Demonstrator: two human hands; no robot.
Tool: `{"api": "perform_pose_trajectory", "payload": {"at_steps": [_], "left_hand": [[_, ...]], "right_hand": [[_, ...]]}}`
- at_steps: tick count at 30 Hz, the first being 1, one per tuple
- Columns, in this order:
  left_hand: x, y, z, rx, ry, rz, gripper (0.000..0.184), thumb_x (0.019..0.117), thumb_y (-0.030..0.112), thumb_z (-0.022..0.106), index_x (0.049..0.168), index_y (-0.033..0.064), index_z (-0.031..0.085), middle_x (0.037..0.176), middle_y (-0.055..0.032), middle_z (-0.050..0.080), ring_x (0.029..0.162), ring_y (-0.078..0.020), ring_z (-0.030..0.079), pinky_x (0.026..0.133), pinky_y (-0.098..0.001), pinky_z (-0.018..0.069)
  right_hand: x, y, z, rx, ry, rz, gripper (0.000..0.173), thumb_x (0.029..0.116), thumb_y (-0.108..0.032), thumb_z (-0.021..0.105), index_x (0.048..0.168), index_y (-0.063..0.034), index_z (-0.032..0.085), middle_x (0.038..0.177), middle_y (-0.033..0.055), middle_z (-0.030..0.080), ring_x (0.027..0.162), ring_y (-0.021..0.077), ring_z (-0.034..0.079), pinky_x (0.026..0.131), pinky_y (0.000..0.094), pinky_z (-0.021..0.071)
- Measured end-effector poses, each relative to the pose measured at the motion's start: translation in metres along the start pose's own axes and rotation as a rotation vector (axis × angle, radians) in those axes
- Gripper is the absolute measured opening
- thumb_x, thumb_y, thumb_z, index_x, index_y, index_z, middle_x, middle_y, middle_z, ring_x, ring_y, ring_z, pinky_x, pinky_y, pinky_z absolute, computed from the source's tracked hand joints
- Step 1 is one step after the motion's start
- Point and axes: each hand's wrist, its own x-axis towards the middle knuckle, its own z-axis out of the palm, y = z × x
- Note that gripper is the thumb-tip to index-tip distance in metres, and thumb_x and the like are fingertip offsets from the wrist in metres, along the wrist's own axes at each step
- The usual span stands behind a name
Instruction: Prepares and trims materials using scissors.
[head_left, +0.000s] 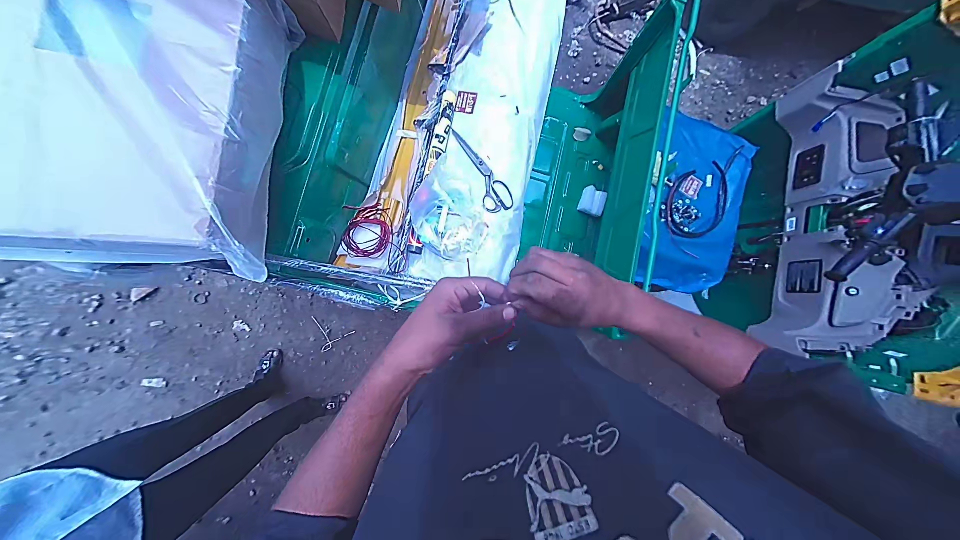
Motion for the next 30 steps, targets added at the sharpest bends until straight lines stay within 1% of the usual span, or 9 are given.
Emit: {"api": "perform_pose_trajectory", "payload": {"at_steps": [3, 6, 9, 11, 14, 18, 21, 26, 30], "left_hand": [[-0.004, 0.0, 0.012, 0.215, 0.181, 0.073, 0.011, 0.0924, 0.016, 0.077, 0.1, 0.0069, 0.078, 0.084, -0.005, 0.075, 0.06, -0.0075, 0.063, 0.053, -0.0213, 0.0519], [-0.004, -0.004, 0.017, 0.729, 0.395, 0.274, 0.009, 0.0939, 0.027, 0.074, 0.098, 0.0204, 0.079, 0.085, 0.009, 0.075, 0.069, -0.0008, 0.068, 0.061, -0.0218, 0.0579], [0.002, -0.015, 0.015, 1.226, 0.455, 0.609, 0.013, 0.0978, 0.016, 0.066, 0.101, 0.0101, 0.077, 0.097, -0.0035, 0.077, 0.085, -0.0135, 0.074, 0.072, -0.0322, 0.0607], [0.005, -0.021, 0.016, 1.288, 0.448, 0.671, 0.013, 0.098, 0.013, 0.065, 0.101, 0.0076, 0.077, 0.099, -0.0074, 0.077, 0.088, -0.0178, 0.075, 0.073, -0.0339, 0.0617], [0.008, -0.016, 0.016, 1.089, 0.477, 0.603, 0.012, 0.0963, 0.015, 0.068, 0.099, 0.0105, 0.079, 0.095, -0.0002, 0.077, 0.081, -0.0051, 0.071, 0.071, -0.0241, 0.0594], [0.01, -0.009, 0.017, 0.906, 0.497, 0.501, 0.011, 0.0948, 0.019, 0.071, 0.1, 0.0141, 0.08, 0.089, 0.0057, 0.075, 0.067, 0.0031, 0.062, 0.06, -0.0176, 0.0529], [0.014, -0.009, 0.019, 0.891, 0.499, 0.481, 0.01, 0.0943, 0.019, 0.071, 0.099, 0.0151, 0.079, 0.087, 0.0068, 0.075, 0.068, 0.0029, 0.063, 0.061, -0.0183, 0.0535], [0.02, -0.006, 0.023, 0.862, 0.47, 0.469, 0.01, 0.0943, 0.02, 0.072, 0.098, 0.016, 0.079, 0.087, 0.0077, 0.075, 0.07, 0.003, 0.065, 0.062, -0.0187, 0.0555], [0.025, -0.009, 0.027, 1.134, 0.49, 0.598, 0.013, 0.0964, 0.017, 0.068, 0.099, 0.0107, 0.079, 0.09, -0.0003, 0.076, 0.076, -0.0062, 0.069, 0.067, -0.0247, 0.0572]], "right_hand": [[-0.006, -0.002, 0.006, 0.033, 0.069, 0.086, 0.012, 0.0972, -0.012, 0.066, 0.094, -0.0013, 0.067, 0.091, 0.0104, 0.068, 0.092, 0.0206, 0.067, 0.081, 0.0313, 0.0586], [-0.011, -0.01, 0.012, 0.268, 0.101, 0.371, 0.016, 0.1009, -0.012, 0.056, 0.092, -0.0018, 0.064, 0.084, 0.0039, 0.059, 0.079, 0.0113, 0.059, 0.069, 0.025, 0.0533], [-0.006, -0.025, 0.014, 1.11, 0.081, 1.069, 0.023, 0.1074, -0.015, 0.045, 0.091, -0.0076, 0.059, 0.068, -0.0036, 0.049, 0.055, 0.0017, 0.043, 0.051, 0.0161, 0.0357], [-0.005, -0.022, 0.011, 1.553, 0.057, 1.349, 0.024, 0.1068, -0.025, 0.046, 0.09, -0.0132, 0.059, 0.07, -0.0041, 0.052, 0.05, 0.0025, 0.046, 0.046, 0.0165, 0.0395], [-0.01, -0.02, 0.002, 1.362, 0.159, 1.16, 0.02, 0.1069, -0.019, 0.051, 0.1, -0.0061, 0.065, 0.077, 0.002, 0.059, 0.059, 0.0076, 0.054, 0.054, 0.0215, 0.0482], [-0.023, -0.013, 0.003, 0.156, 0.287, 0.471, 0.019, 0.0974, -0.008, 0.066, 0.113, 0.0004, 0.074, 0.101, 0.0073, 0.072, 0.089, 0.0105, 0.069, 0.079, 0.0256, 0.0609], [-0.028, -0.006, 0.006, -0.3, 0.303, 0.163, 0.021, 0.0944, -0.016, 0.075, 0.11, -0.0016, 0.074, 0.1, 0.012, 0.074, 0.095, 0.0211, 0.071, 0.087, 0.035, 0.0597], [-0.033, 0.001, -0.001, -0.467, 0.238, 0.015, 0.016, 0.0977, -0.011, 0.067, 0.11, -0.0017, 0.074, 0.092, 0.0118, 0.075, 0.083, 0.0232, 0.072, 0.078, 0.0371, 0.0596], [-0.031, 0.003, 0.003, -0.347, 0.236, 0.113, 0.014, 0.0973, -0.014, 0.064, 0.097, -0.0044, 0.075, 0.081, 0.0083, 0.071, 0.075, 0.0209, 0.067, 0.068, 0.0347, 0.0529]]}}
